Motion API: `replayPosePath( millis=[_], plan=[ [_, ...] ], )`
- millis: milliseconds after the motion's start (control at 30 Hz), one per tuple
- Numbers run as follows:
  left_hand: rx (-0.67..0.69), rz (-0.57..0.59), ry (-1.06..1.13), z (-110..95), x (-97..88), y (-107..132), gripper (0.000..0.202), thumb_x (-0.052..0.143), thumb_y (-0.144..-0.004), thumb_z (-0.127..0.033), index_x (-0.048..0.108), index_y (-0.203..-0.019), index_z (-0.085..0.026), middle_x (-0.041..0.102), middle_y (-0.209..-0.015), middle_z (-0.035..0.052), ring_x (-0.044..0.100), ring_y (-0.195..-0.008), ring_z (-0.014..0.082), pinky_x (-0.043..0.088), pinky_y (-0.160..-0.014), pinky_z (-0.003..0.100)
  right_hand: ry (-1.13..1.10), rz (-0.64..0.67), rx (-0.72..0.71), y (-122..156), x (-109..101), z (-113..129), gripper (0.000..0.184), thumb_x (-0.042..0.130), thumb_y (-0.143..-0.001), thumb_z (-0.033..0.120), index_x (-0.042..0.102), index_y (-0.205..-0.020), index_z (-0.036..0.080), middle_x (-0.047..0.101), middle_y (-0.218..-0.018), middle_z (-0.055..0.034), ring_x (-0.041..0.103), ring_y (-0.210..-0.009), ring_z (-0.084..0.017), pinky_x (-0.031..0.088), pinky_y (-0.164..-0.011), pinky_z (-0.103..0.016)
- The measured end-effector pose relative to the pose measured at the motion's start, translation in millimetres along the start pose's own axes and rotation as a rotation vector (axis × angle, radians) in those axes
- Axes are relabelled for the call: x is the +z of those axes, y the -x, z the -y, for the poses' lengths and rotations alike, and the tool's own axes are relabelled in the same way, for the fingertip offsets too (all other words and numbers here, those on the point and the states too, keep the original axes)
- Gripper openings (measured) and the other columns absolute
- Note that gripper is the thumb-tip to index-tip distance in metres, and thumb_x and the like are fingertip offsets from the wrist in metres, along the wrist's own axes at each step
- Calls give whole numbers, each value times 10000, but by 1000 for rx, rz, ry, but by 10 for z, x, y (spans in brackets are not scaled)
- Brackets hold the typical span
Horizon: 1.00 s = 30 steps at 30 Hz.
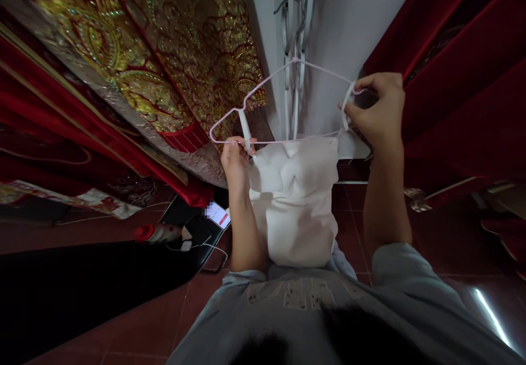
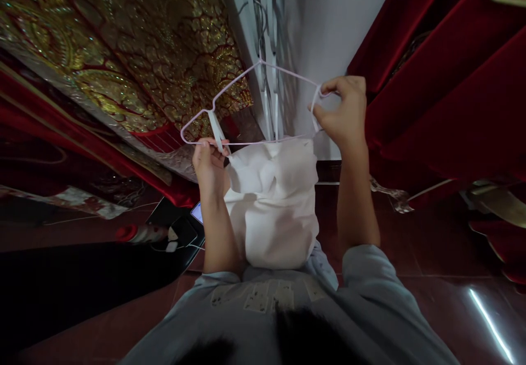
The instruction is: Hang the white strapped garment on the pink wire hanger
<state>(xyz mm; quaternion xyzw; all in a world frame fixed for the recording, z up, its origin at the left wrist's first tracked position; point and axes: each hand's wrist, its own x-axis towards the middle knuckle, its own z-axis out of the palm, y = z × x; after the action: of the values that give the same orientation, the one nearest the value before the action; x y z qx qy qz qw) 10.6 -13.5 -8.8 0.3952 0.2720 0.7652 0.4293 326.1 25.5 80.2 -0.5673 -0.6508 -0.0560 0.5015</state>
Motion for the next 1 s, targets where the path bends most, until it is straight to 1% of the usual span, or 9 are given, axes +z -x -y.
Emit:
replayPosePath(
  millis=[200,267,300,400,433,567,733,867,1000],
  plan=[
    [-16,-25,-52,1,16,4,505,859,-886,-683,671,-846,-216,817,-851,45,634,-635,122,549,-678,240,-122,-457,-95,325,-20,-81,139,704,-900,328,694,-1004,237,650,-988,-44,636,-978,-250,547,-969,-500],
    [-21,-35,-60,25,33,3,503,851,-894,-680,664,-843,-216,813,-846,46,630,-627,119,542,-668,236,-300,-329,-55,597,71,37,128,668,-962,346,696,-1064,274,652,-946,-33,618,-830,-212,549,-832,-438],
    [-28,-39,-66,35,40,5,501,845,-899,-678,661,-842,-216,811,-843,45,629,-622,119,538,-662,236,-357,-111,-16,751,149,125,148,673,-978,331,711,-1119,307,671,-908,-26,612,-784,-205,545,-785,-415],
    [-27,-60,-126,37,32,27,496,809,-924,-689,677,-854,-217,798,-830,39,664,-648,138,550,-697,255,-475,394,160,1189,457,394,542,753,-894,296,622,-1419,328,650,-732,48,584,-633,-178,510,-656,-350],
    [-18,-59,-158,23,11,41,490,794,-935,-693,698,-870,-216,795,-832,40,698,-692,154,567,-742,271,-505,466,226,1299,561,459,663,762,-873,284,546,-1498,330,647,-723,66,579,-608,-172,505,-640,-340],
    [-36,76,-358,-110,-136,123,470,770,-974,-656,789,-862,-199,797,-857,65,755,-873,206,578,-906,310,-567,317,331,1460,838,534,566,681,-918,299,493,-1451,341,593,-751,74,566,-629,-163,504,-650,-332],
    [-171,214,-367,-401,-83,124,385,892,-907,-544,800,-787,-190,758,-788,69,583,-654,157,493,-629,267,-616,288,325,1332,887,409,470,677,-940,313,505,-1377,334,539,-738,76,532,-635,-153,495,-637,-313],
    [-103,69,-100,-570,117,-125,296,823,-981,-474,827,-1005,-179,823,-1076,122,496,-563,107,389,-495,259,-602,325,296,1331,832,312,451,668,-952,310,504,-1372,324,532,-757,76,510,-618,-136,453,-603,-288],
    [96,-226,-115,-459,4,-284,130,763,-994,-293,831,-1074,-217,836,-1174,78,454,-556,68,324,-479,221,-596,326,268,1372,792,302,434,655,-966,328,505,-1373,328,516,-756,69,514,-631,-149,462,-616,-304]
  ],
)
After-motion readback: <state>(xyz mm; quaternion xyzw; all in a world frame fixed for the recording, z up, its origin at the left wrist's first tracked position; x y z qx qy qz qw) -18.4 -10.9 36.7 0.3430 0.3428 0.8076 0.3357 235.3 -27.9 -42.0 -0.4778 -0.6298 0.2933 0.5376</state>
